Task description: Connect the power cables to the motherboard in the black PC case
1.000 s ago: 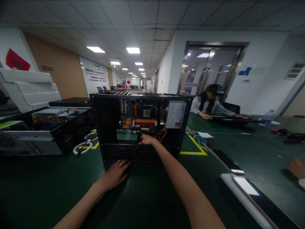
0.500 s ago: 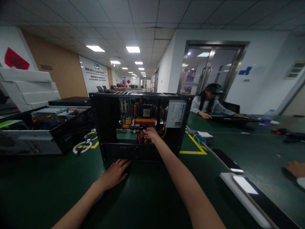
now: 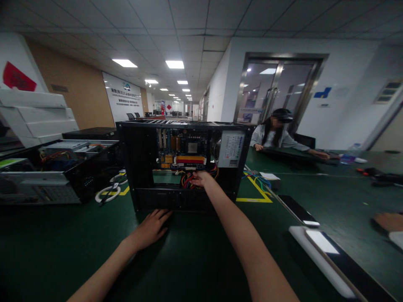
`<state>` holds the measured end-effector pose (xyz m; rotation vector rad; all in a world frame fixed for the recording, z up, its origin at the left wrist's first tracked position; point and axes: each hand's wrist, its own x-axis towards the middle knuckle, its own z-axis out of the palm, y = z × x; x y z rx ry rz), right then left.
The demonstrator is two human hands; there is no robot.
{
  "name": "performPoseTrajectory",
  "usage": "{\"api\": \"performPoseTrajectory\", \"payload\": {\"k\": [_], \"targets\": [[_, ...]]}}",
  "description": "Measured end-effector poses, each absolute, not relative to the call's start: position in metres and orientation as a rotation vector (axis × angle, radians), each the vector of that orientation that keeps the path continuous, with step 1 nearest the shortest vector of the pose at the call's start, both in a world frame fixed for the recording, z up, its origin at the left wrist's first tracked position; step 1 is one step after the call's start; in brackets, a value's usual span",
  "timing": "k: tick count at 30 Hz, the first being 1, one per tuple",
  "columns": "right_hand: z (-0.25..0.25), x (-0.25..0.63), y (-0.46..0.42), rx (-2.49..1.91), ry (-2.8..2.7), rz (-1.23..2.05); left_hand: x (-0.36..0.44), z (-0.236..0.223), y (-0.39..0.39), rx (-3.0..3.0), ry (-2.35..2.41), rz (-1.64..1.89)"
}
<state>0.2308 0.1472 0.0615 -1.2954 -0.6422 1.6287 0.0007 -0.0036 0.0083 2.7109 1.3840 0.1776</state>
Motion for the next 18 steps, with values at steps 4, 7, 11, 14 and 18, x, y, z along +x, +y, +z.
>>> {"api": "performPoseTrajectory", "payload": {"k": [4, 7, 11, 14, 18], "targets": [[0.0599, 0.232, 0.1525, -1.286, -0.636, 1.639, -0.0001, 0.0063, -0.0024, 2.719, 1.381, 0.185], [0.0613, 0.232, 0.1527, -1.279, -0.644, 1.637, 0.0001, 0.0063, -0.0024, 2.724, 1.377, 0.186], [0.0642, 0.2312, 0.1503, -1.292, -0.658, 1.625, 0.0005, 0.008, -0.0037, 2.727, 1.387, 0.189], [0.066, 0.2308, 0.1489, -1.302, -0.666, 1.626, 0.0002, 0.008, -0.0036, 2.737, 1.384, 0.186], [0.0675, 0.2305, 0.1483, -1.294, -0.667, 1.631, 0.0003, 0.0064, -0.0022, 2.745, 1.385, 0.181]]}}
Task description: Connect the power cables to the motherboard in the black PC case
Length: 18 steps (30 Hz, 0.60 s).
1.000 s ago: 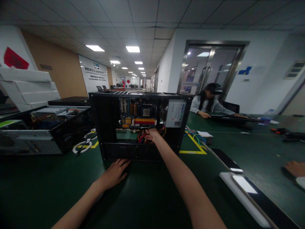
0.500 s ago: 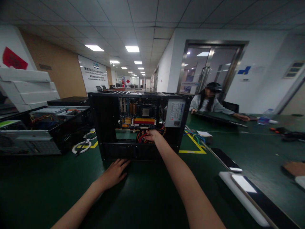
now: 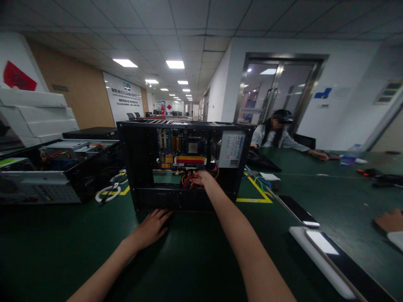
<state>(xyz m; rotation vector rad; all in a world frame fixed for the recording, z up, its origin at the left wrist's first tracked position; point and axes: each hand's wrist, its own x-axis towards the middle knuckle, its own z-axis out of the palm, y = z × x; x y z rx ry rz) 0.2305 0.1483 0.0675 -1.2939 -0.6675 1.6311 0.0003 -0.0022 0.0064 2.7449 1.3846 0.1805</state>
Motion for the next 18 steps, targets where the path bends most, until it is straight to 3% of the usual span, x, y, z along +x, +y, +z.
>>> {"api": "performPoseTrajectory", "payload": {"k": [18], "targets": [[0.0644, 0.2295, 0.1531, -1.236, -0.661, 1.578, 0.0004, 0.0068, -0.003, 2.72, 1.377, 0.186]]}}
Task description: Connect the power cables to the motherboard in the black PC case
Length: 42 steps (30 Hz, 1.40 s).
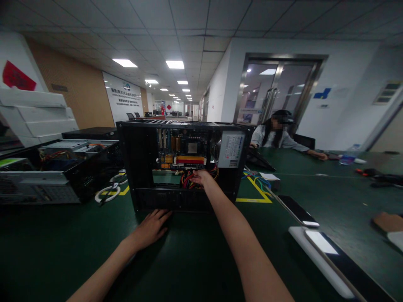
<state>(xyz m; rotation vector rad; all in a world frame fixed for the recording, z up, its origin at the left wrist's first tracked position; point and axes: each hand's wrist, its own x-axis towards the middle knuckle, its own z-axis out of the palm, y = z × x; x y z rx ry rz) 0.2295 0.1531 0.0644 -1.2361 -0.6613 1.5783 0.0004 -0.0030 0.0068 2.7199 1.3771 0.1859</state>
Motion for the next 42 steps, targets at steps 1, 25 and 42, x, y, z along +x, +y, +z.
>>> {"api": "performPoseTrajectory", "payload": {"k": [1, 25, 42], "targets": [[0.064, 0.229, 0.154, -1.238, -0.655, 1.576, 0.0, 0.007, -0.003, 2.716, 1.379, 0.187], [0.071, 0.232, 0.15, -1.317, -0.684, 1.701, -0.001, 0.004, -0.001, 2.741, 1.375, 0.196], [0.068, 0.231, 0.141, -1.619, -0.94, 1.389, 0.0, 0.008, -0.002, 2.72, 1.376, 0.181]]}}
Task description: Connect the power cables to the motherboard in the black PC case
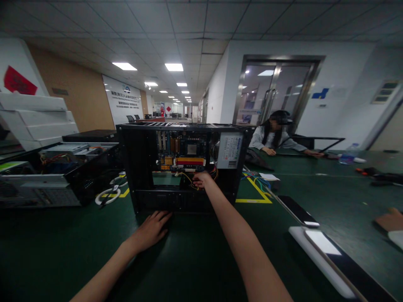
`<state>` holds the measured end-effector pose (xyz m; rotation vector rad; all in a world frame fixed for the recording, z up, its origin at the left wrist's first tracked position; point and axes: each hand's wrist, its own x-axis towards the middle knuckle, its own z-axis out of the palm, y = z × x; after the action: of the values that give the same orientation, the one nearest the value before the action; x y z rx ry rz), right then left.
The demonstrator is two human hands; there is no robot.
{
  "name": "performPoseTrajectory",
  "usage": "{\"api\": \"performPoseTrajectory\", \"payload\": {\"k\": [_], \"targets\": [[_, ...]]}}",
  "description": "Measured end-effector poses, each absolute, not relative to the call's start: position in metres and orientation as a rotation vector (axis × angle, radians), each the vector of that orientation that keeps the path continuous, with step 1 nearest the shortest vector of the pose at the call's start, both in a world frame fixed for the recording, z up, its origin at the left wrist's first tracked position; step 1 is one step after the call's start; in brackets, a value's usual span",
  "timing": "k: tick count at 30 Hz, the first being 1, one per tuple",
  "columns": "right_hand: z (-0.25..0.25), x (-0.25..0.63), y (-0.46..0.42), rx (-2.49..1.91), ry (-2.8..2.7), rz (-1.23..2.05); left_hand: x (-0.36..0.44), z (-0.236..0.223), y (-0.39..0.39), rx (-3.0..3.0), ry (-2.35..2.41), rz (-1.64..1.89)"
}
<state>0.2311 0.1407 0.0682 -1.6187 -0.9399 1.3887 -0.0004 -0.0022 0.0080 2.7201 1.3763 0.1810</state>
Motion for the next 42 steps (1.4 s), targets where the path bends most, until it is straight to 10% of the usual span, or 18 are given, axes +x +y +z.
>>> {"api": "performPoseTrajectory", "payload": {"k": [23, 42], "targets": [[0.055, 0.194, 0.147, -1.789, -2.312, 0.409, -0.001, 0.005, -0.002, 2.733, 1.396, 0.185], [0.048, 0.196, 0.152, -1.902, -2.411, 1.138, 0.002, 0.011, -0.005, 2.698, 1.407, 0.172]]}}
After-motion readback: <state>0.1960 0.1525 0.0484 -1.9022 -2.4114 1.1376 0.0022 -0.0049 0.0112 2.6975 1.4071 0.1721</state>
